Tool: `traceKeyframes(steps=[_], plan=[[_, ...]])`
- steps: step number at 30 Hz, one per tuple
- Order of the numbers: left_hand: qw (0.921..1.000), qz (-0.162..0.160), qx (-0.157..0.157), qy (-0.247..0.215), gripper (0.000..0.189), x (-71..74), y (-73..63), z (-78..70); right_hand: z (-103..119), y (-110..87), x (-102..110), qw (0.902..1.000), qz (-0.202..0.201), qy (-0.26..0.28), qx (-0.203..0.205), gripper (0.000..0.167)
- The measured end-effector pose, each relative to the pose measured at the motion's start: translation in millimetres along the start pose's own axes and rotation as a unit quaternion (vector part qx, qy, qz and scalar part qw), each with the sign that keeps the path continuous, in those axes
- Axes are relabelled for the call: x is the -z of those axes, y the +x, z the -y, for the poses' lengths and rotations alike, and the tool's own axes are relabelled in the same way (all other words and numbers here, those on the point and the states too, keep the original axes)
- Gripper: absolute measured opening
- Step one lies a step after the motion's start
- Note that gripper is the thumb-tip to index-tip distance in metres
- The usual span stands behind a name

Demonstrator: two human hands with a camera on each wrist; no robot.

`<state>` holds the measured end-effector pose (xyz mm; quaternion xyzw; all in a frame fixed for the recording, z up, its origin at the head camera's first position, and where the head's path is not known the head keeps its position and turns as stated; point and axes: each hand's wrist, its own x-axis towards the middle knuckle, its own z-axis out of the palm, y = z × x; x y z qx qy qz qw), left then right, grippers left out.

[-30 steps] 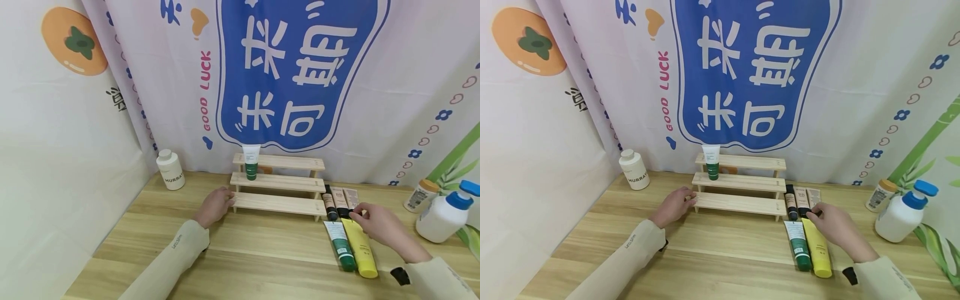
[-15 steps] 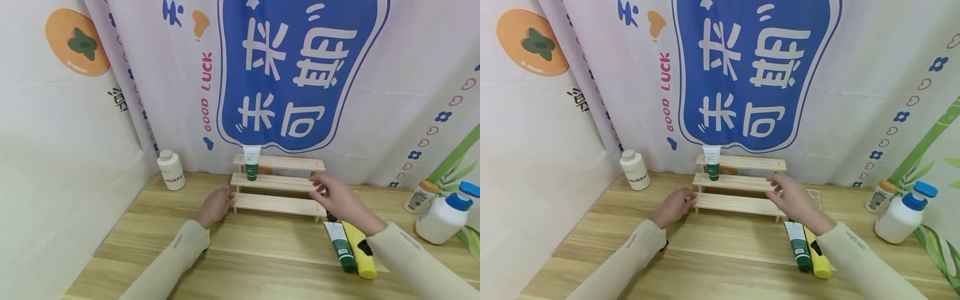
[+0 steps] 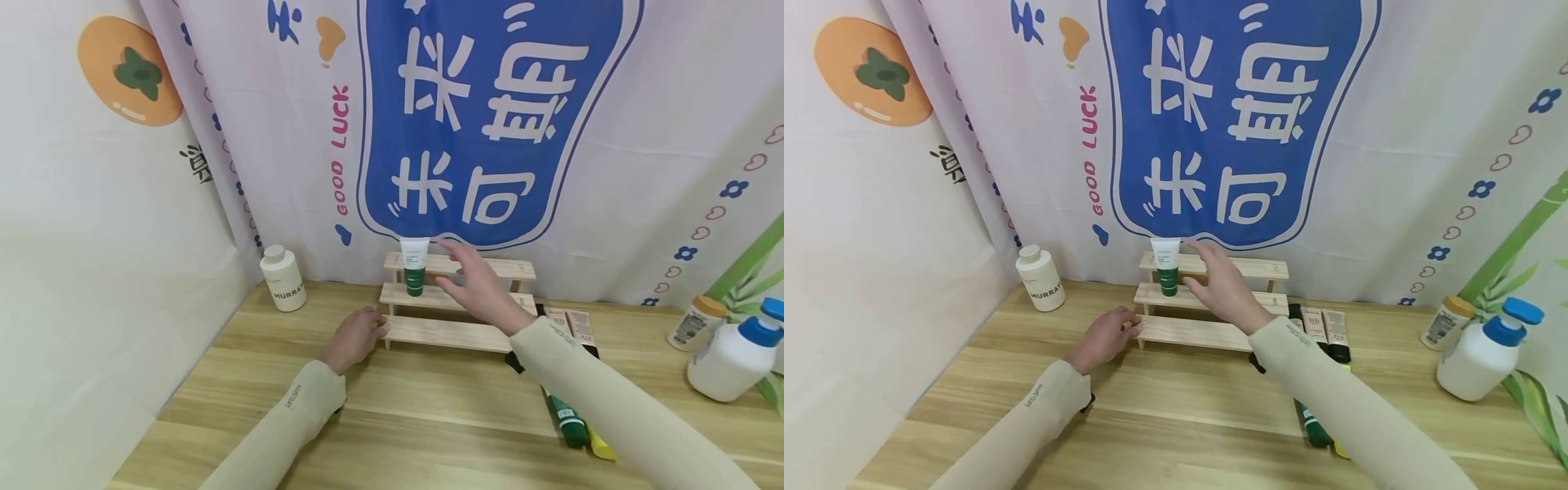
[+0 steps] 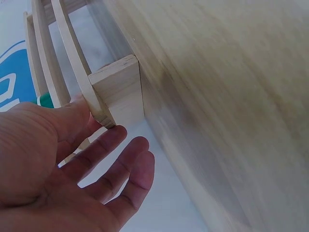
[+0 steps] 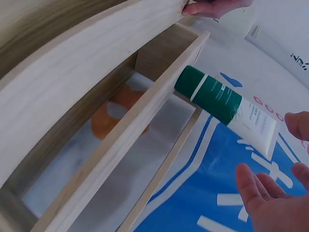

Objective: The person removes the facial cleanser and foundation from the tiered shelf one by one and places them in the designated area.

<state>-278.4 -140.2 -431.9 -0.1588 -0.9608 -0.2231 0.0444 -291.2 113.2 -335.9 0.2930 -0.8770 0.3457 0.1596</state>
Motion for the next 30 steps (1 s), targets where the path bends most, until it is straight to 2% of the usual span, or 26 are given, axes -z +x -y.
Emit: traceKeyframes(steps=[6, 11, 15, 21, 25, 30], plan=[[1.0000, 0.003, -0.004, -0.003, 0.023, -0.9, 0.1, -1.7, 4.4, 28.8, -18.9, 0.9992, 0.002, 0.017, -0.037, 0.066], [0.9999, 0.001, -0.010, -0.006, 0.023, -1.4, 0.3, -2.3, 6.6, 36.7, -34.2, 0.9965, -0.021, 0.041, -0.070, 0.063], [1.0000, 0.003, -0.007, -0.004, 0.024, -2.0, 1.3, -2.6, 5.3, 36.1, -46.0, 0.9925, -0.053, 0.070, -0.085, 0.059], [0.9999, 0.010, 0.003, -0.003, 0.025, -3.2, 2.3, -3.6, -3.9, 29.4, -53.0, 0.9859, -0.099, 0.102, -0.088, 0.043], [0.9999, 0.011, -0.001, -0.003, 0.025, -2.7, 1.3, -2.7, -9.1, 20.5, -45.8, 0.9836, -0.125, 0.108, -0.071, 0.041], [1.0000, 0.005, -0.002, -0.002, 0.024, 0.0, -1.4, -0.3, -14.4, 9.4, -29.7, 0.9843, -0.137, 0.104, -0.041, 0.043]])
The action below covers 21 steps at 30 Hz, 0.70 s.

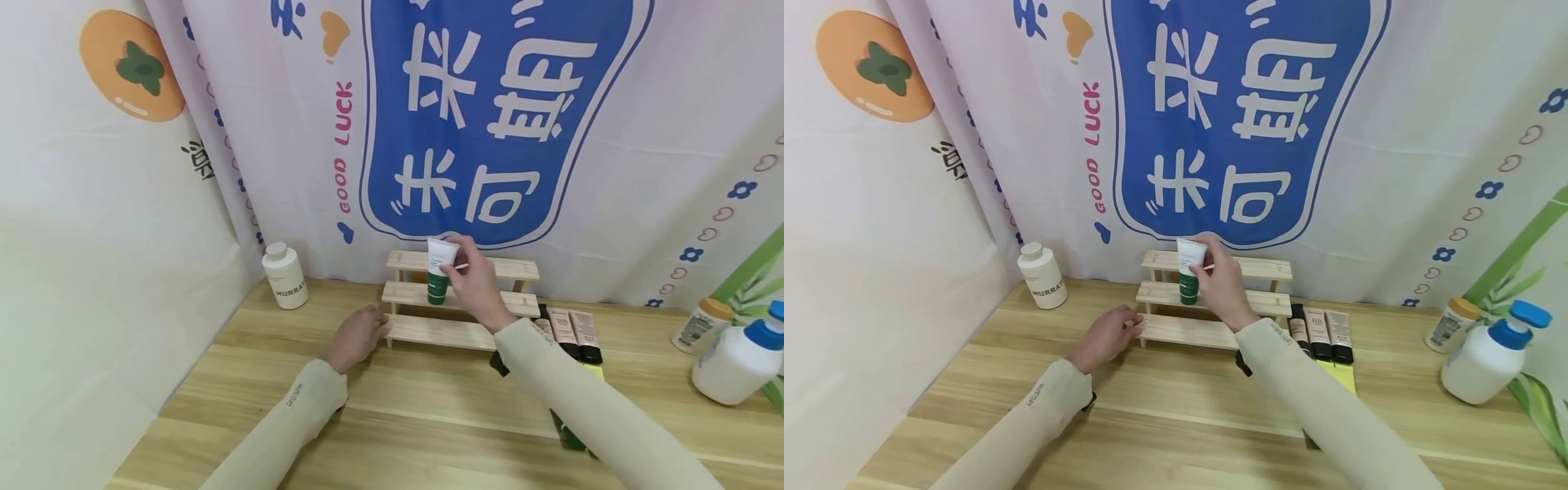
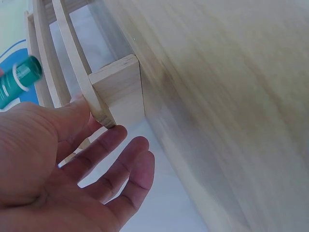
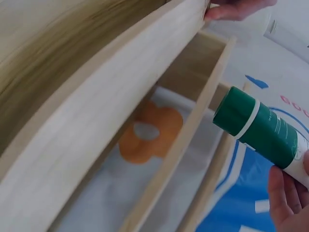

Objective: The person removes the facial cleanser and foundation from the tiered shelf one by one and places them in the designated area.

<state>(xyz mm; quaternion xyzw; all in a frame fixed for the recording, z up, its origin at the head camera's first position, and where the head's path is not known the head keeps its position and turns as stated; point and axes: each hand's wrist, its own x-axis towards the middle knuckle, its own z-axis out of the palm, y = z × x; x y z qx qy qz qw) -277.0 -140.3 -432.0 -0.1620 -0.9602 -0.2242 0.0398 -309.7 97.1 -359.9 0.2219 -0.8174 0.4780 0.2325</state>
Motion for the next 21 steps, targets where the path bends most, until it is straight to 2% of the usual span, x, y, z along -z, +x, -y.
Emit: traceKeyframes(steps=[6, 14, 17, 21], plan=[[1.0000, -0.004, 0.003, 0.004, 0.023, 0.3, 0.1, 2.5, 0.9, -8.1, 35.5, 0.9991, 0.006, -0.035, 0.024, 0.043], [0.9999, -0.008, -0.012, 0.002, 0.021, -3.7, 0.5, 1.7, -10.7, -34.2, 110.8, 0.9949, 0.021, -0.072, 0.067, 0.044], [0.9998, -0.009, -0.015, 0.004, 0.021, -3.3, 0.5, 1.2, -15.1, -48.2, 138.3, 0.9906, 0.020, -0.115, 0.070, 0.048], [0.9998, -0.010, -0.018, 0.005, 0.021, -1.1, -0.1, 1.6, -18.2, -66.9, 169.3, 0.9843, 0.017, -0.170, 0.046, 0.051]])
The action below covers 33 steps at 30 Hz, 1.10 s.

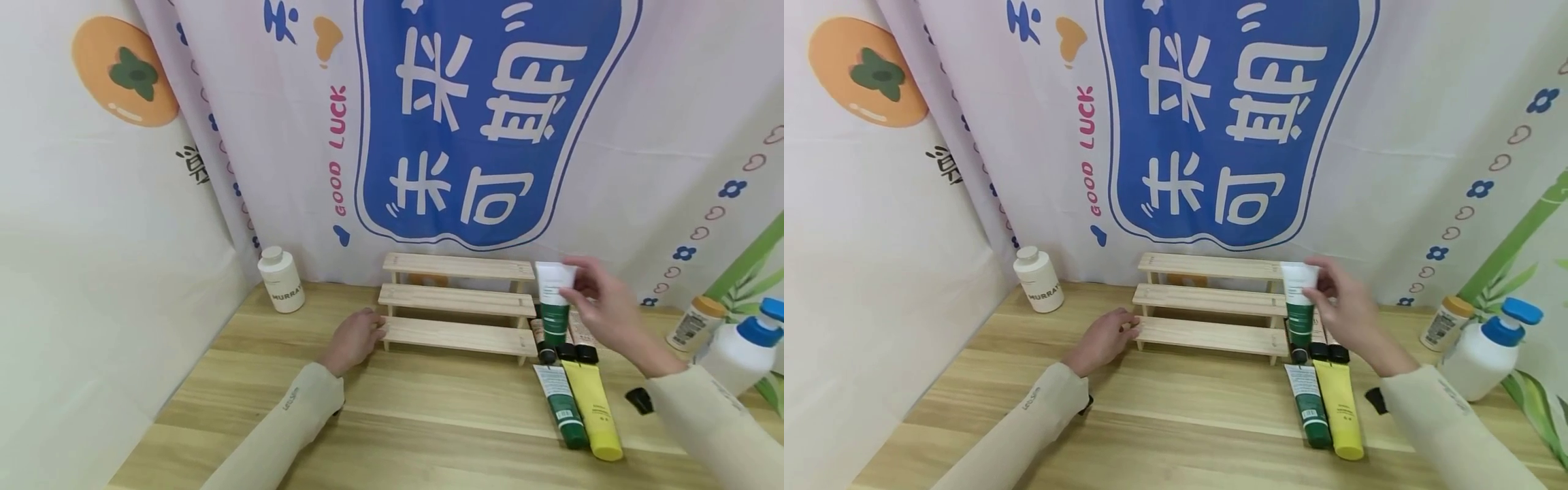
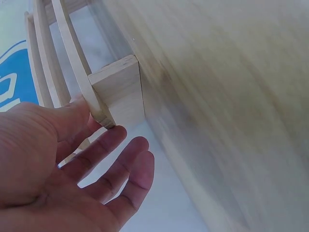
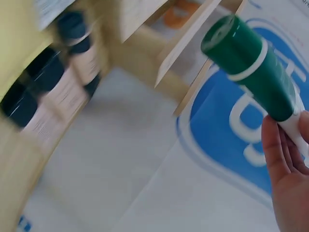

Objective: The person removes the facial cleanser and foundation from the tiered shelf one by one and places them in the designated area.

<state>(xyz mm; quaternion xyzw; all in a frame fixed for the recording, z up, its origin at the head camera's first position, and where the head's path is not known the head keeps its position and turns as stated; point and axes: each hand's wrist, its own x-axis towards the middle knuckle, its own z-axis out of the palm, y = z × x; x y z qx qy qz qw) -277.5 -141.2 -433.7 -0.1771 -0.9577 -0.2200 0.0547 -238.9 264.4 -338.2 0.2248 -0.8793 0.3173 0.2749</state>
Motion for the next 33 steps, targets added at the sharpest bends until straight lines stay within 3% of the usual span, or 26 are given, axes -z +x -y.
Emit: traceKeyframes(steps=[6, 13, 16, 20, 27, 30, 33], plan=[[1.0000, 0.003, 0.001, -0.002, 0.021, 0.4, 0.1, -1.3, -22.0, -37.2, 33.3, 0.9970, 0.031, -0.044, -0.056, 0.049], [1.0000, 0.003, -0.005, -0.004, 0.021, 1.1, 0.1, -1.9, -56.8, -76.5, 55.7, 0.9845, 0.127, -0.069, -0.100, 0.044], [1.0000, 0.001, -0.005, -0.002, 0.020, 1.3, 0.4, -2.4, -68.4, -89.1, 56.3, 0.9717, 0.185, -0.048, -0.139, 0.040], [1.0000, 0.000, -0.005, -0.003, 0.020, 0.3, 0.6, -2.1, -82.5, -104.2, 55.0, 0.9471, 0.255, -0.028, -0.193, 0.037], [1.0000, 0.006, 0.001, 0.001, 0.021, 0.4, 1.2, -2.2, -102.2, -116.0, 48.0, 0.9051, 0.321, -0.007, -0.279, 0.040], [0.9999, 0.009, 0.006, 0.003, 0.021, 0.9, 1.3, -2.6, -103.9, -115.1, 43.1, 0.8959, 0.329, 0.001, -0.298, 0.041], [0.9999, 0.008, 0.009, 0.004, 0.021, 1.1, 1.1, -3.2, -102.2, -113.2, 36.8, 0.8933, 0.329, 0.001, -0.306, 0.042]])
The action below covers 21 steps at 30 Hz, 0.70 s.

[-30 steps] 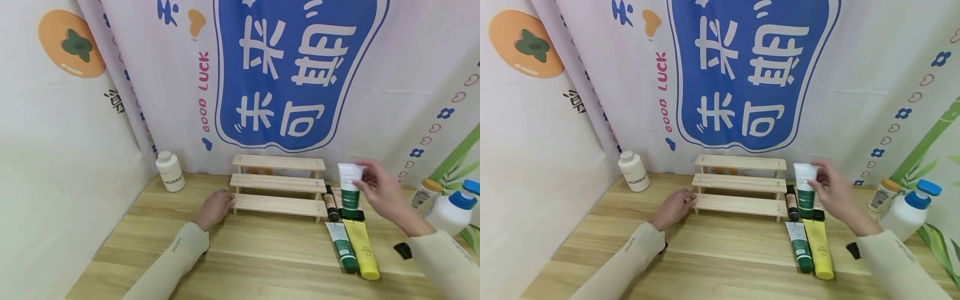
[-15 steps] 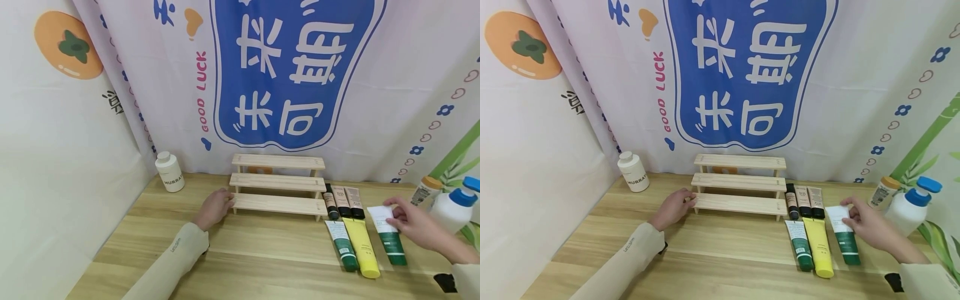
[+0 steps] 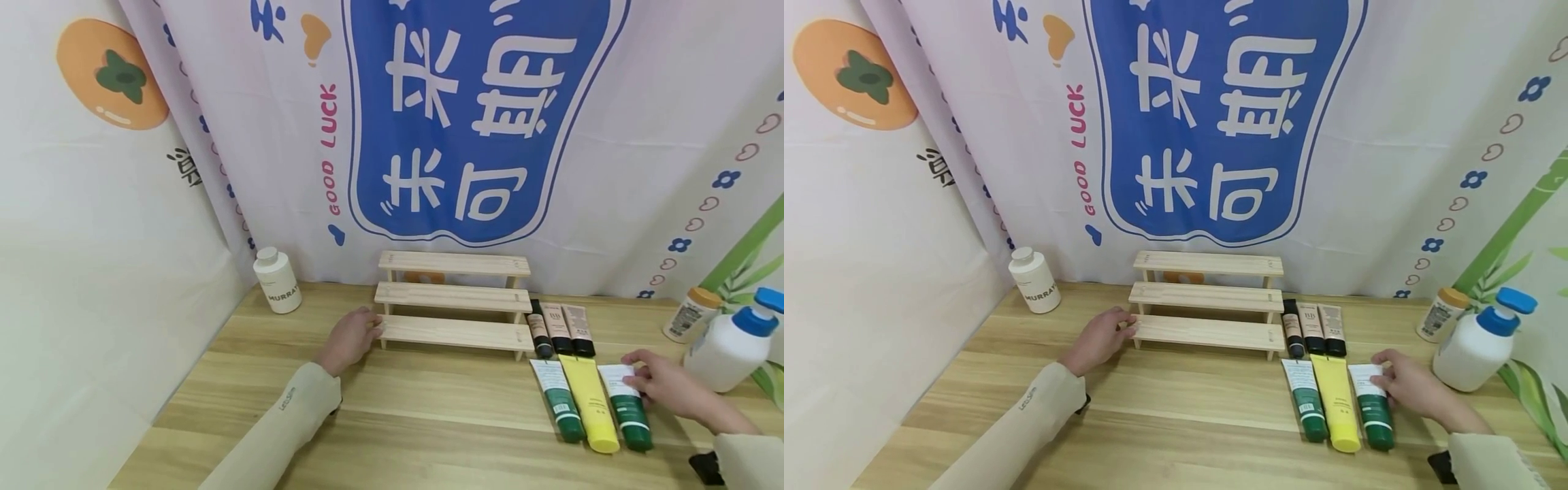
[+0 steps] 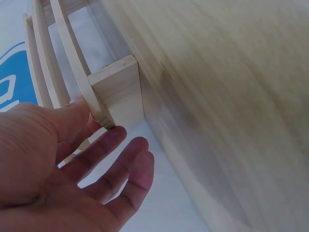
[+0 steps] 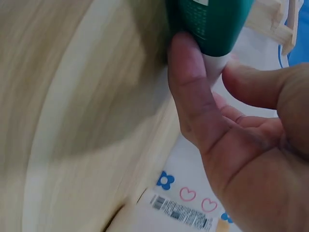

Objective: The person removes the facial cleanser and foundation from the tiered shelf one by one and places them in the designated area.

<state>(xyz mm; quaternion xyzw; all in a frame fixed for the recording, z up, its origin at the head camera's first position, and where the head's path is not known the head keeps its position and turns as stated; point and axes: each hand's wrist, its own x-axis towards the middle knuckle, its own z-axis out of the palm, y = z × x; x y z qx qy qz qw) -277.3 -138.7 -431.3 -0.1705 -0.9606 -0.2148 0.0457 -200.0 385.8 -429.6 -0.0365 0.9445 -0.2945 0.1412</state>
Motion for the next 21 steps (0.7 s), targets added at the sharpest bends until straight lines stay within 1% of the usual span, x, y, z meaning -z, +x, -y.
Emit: traceKeyframes(steps=[9, 15, 18, 21], plan=[[1.0000, -0.001, -0.003, -0.006, 0.021, 0.0, -0.4, -0.4, 8.3, 4.8, -10.6, 0.9999, -0.013, 0.001, -0.007, 0.039], [0.9999, -0.003, -0.012, -0.004, 0.020, -0.8, -1.4, 0.5, 8.1, 2.9, -12.9, 0.9998, -0.006, -0.002, -0.021, 0.040], [0.9999, -0.004, -0.015, 0.001, 0.020, -1.4, -1.7, 1.1, 9.0, 1.5, -12.7, 0.9997, -0.001, -0.004, -0.022, 0.044], [1.0000, -0.001, -0.009, -0.001, 0.021, -1.2, -2.5, 0.4, 13.4, -0.4, -9.1, 0.9993, 0.001, -0.026, -0.027, 0.054]])
